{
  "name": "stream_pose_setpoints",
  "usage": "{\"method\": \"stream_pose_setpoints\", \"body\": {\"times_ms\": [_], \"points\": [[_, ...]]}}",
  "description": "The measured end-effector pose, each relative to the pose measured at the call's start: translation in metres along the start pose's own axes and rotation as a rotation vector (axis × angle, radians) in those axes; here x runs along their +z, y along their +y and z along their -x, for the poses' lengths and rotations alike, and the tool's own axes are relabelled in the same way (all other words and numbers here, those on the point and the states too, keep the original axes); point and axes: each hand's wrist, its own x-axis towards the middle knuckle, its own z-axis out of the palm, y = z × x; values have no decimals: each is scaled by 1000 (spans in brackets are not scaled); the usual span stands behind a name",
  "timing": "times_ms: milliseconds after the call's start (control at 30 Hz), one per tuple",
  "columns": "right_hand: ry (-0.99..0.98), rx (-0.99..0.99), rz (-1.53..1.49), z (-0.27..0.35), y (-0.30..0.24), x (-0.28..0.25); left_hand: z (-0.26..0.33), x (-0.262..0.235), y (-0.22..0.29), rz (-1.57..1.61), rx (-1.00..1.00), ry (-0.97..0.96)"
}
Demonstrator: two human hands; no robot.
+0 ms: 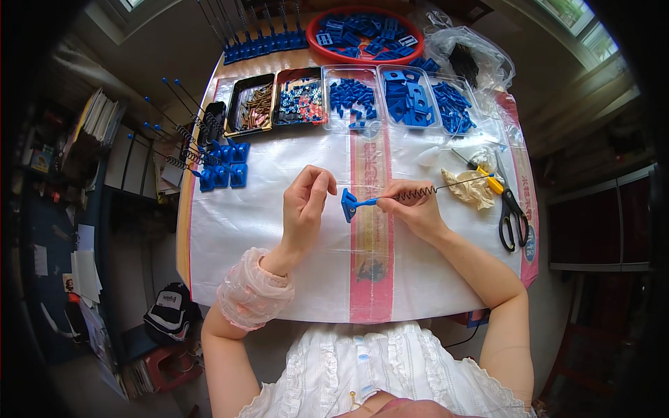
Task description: Assembling blue plastic housings and wiring components at a workbench.
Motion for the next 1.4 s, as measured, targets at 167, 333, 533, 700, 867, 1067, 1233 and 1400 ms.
{"method": "stream_pose_setpoints", "body": {"times_ms": [167, 333, 533, 700, 867, 1067, 1233, 1400], "points": [[-2, 5, 10, 1, -3, 1, 0, 2, -6, -31, 58, -40], [8, 6, 28, 2, -3, 0, 0, 5, -1, -85, 49, 1], [20, 3, 13, 2, -3, 1, -4, 6, -3, -225, 202, 27], [14, 8, 27, 2, -1, 0, -3, 9, 6, -157, 179, 37], [22, -3, 13, 2, -1, 2, -6, 2, 4, -373, 328, -138], [-36, -101, 93, 3, -2, 6, 2, 14, 8, -747, 465, -237], [-68, -132, 143, 3, -1, 6, 1, 14, 5, -749, 536, -228], [-82, -133, 155, 3, -1, 7, 1, 13, 8, -745, 528, -262]]}}
